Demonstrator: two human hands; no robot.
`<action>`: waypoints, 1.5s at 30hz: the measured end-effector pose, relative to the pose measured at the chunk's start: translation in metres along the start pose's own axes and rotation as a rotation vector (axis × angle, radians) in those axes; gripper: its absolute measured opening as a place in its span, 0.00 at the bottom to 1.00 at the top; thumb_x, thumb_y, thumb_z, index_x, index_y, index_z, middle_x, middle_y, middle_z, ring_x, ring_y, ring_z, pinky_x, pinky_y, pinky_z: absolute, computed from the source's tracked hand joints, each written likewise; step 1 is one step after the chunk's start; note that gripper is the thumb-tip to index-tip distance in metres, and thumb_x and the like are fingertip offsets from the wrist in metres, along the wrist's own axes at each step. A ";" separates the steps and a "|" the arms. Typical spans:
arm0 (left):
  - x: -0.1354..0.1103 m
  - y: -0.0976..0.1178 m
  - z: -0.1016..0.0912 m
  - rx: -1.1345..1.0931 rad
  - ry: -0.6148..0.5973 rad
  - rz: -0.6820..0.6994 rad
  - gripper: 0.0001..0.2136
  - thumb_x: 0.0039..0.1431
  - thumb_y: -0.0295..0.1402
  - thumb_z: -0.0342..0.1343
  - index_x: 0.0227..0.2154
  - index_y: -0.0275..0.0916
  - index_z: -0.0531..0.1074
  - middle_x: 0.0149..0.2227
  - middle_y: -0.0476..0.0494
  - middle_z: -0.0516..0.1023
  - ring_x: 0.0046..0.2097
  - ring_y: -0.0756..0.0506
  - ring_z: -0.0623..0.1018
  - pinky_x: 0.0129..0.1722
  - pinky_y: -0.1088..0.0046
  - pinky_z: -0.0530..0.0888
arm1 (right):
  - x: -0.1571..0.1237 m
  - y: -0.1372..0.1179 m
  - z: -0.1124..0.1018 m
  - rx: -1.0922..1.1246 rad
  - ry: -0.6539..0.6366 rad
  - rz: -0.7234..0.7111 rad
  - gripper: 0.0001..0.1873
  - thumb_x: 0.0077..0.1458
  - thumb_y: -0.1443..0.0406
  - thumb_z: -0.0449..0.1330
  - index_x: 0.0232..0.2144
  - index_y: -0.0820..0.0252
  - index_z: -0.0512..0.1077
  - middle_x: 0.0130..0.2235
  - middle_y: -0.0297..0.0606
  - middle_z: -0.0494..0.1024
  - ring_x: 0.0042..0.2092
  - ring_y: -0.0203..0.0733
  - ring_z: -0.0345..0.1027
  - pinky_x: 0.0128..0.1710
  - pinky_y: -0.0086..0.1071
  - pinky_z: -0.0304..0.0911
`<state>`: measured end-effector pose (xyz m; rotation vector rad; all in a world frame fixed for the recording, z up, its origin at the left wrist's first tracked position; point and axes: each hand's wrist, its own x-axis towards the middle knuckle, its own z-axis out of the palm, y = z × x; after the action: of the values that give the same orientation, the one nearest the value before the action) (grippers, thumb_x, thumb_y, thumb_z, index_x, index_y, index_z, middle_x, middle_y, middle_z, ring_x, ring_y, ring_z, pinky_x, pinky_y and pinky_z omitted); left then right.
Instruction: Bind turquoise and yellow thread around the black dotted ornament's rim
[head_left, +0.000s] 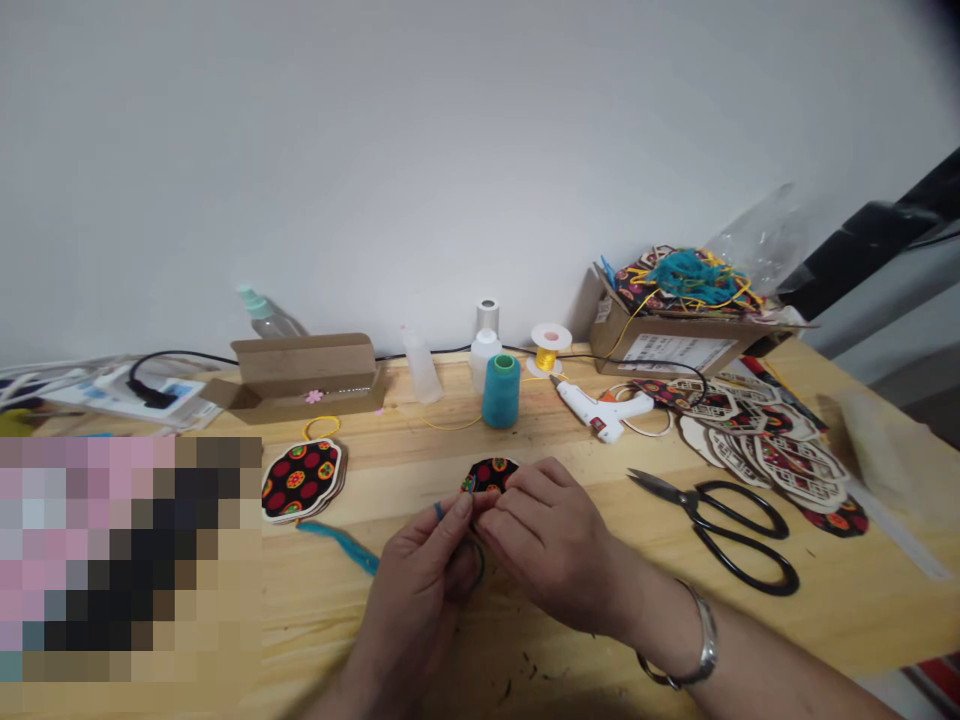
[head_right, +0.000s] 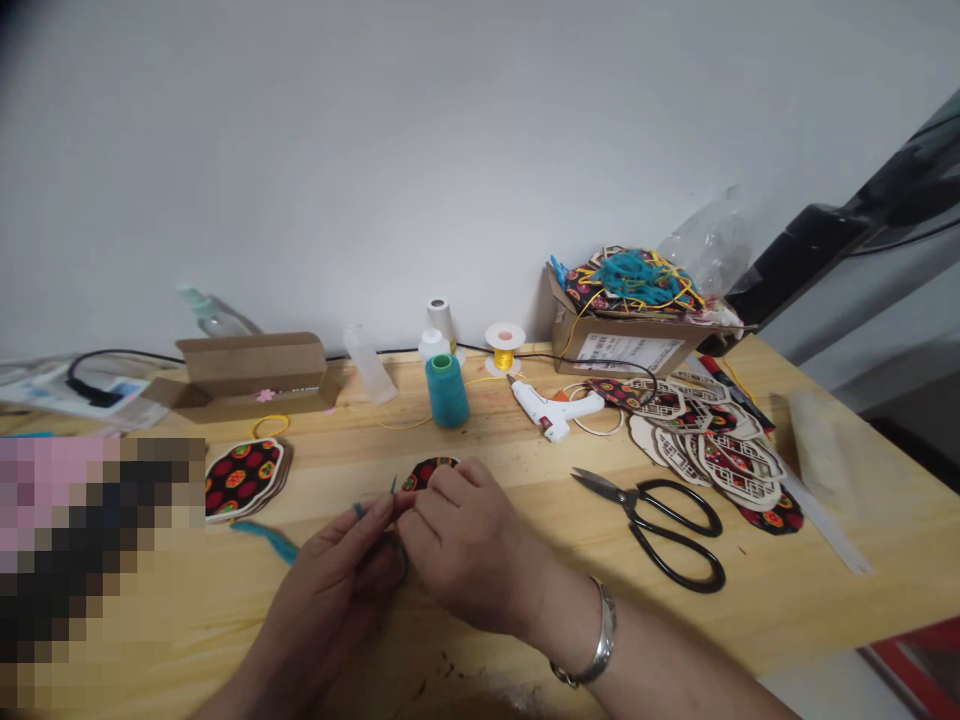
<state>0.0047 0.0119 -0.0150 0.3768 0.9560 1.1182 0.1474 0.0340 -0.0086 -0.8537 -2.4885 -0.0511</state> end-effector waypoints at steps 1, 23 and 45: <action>0.000 0.000 0.000 -0.003 -0.003 0.000 0.09 0.51 0.34 0.58 0.30 0.33 0.76 0.17 0.58 0.52 0.19 0.57 0.47 0.17 0.81 0.46 | 0.000 0.000 0.000 -0.001 0.001 0.000 0.11 0.57 0.70 0.49 0.24 0.62 0.66 0.26 0.36 0.68 0.32 0.39 0.56 0.32 0.36 0.49; 0.000 0.000 0.002 -0.053 0.016 -0.005 0.06 0.50 0.33 0.59 0.24 0.34 0.73 0.14 0.60 0.52 0.17 0.58 0.48 0.15 0.84 0.49 | 0.000 0.001 0.002 -0.053 -0.083 -0.125 0.10 0.56 0.72 0.50 0.24 0.62 0.65 0.26 0.37 0.71 0.33 0.40 0.60 0.35 0.37 0.53; -0.003 -0.001 0.000 0.046 -0.002 0.057 0.07 0.54 0.34 0.56 0.31 0.35 0.73 0.16 0.59 0.54 0.18 0.57 0.48 0.16 0.82 0.48 | 0.004 0.007 -0.012 0.305 0.082 0.271 0.08 0.53 0.67 0.53 0.25 0.62 0.69 0.27 0.38 0.71 0.34 0.40 0.60 0.35 0.37 0.54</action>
<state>0.0044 0.0088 -0.0143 0.4445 0.9759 1.1489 0.1541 0.0400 0.0029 -1.0215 -2.2075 0.3693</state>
